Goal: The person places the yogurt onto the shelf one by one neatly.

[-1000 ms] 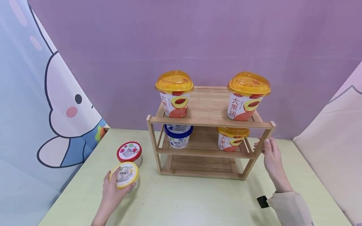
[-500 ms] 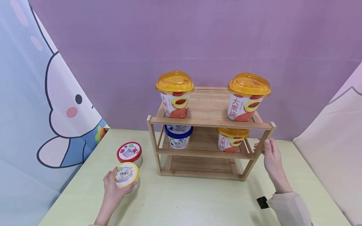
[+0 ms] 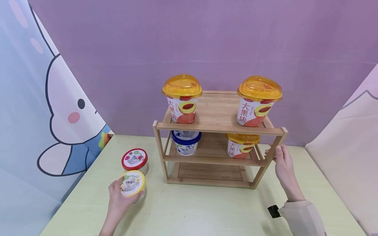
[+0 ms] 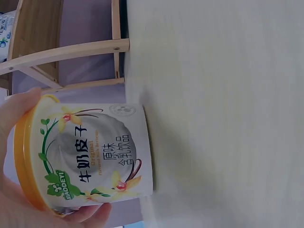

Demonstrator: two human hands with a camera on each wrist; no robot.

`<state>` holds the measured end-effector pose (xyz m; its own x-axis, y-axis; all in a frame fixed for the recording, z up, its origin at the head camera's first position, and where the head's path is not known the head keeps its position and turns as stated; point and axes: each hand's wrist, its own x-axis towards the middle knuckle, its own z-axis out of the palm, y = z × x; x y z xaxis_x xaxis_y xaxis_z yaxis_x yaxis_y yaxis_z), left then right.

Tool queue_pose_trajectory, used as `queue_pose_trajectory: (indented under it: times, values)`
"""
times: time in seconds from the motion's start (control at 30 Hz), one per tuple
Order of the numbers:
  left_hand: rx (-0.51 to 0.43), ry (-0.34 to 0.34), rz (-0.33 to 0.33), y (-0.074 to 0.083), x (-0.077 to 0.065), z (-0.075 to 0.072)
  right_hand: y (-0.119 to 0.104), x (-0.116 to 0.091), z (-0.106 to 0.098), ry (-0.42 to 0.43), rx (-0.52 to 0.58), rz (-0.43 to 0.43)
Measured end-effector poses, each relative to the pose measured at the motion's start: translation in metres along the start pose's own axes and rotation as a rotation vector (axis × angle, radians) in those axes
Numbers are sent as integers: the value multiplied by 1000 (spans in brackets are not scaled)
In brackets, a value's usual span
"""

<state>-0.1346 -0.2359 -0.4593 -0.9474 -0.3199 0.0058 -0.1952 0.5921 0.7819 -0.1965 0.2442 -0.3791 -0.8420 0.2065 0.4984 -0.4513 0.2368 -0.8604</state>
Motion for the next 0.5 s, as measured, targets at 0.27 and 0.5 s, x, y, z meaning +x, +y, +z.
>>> queue_pose_trajectory:
  times: [0.27,0.5]
  values:
    - [14,-24,42,15,-12,1,-1,0,0,4,8,7]
    - [-19,-22,141,36,-26,12,0,0,0,1,-4,4]
